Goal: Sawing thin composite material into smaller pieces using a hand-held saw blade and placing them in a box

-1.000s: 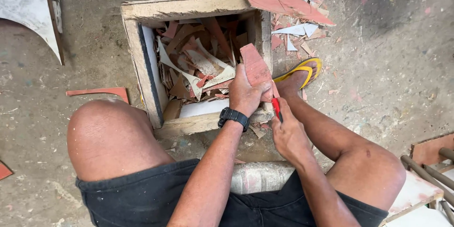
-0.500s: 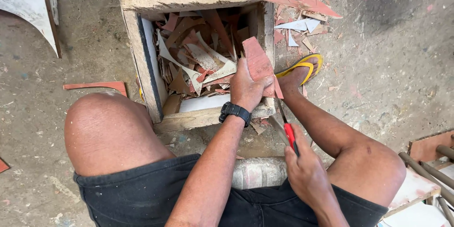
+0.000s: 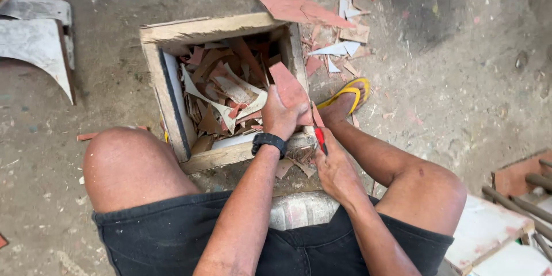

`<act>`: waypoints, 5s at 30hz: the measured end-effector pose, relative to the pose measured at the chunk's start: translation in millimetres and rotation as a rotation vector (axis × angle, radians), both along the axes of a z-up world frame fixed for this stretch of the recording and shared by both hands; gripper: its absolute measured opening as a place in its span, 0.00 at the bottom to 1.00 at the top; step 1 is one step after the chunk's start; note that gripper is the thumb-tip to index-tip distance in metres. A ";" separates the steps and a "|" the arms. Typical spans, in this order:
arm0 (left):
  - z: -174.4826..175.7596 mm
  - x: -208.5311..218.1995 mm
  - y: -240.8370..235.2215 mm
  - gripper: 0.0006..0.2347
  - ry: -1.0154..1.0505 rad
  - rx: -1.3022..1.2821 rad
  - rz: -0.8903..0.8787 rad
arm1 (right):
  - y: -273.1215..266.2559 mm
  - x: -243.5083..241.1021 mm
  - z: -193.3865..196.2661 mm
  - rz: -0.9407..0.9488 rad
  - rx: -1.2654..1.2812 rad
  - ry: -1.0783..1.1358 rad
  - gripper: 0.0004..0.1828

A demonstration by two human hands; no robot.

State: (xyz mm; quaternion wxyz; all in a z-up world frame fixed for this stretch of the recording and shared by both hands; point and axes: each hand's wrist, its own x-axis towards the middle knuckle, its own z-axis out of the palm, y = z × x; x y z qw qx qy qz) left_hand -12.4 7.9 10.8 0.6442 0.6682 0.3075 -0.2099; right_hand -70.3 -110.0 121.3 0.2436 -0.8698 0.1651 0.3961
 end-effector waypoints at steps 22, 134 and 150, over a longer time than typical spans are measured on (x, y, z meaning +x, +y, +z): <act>1.4 -11.9 8.0 0.17 -0.070 -0.100 0.084 | -24.3 -22.4 -30.2 -0.473 0.281 -0.156 0.35; -0.8 -24.5 -1.9 0.19 -0.099 0.355 -0.550 | -41.6 -46.4 -26.9 -0.574 0.354 -0.444 0.33; -37.0 -27.2 -32.2 0.20 -0.185 0.524 -0.534 | -31.9 -44.7 -11.5 -0.387 0.263 -0.276 0.34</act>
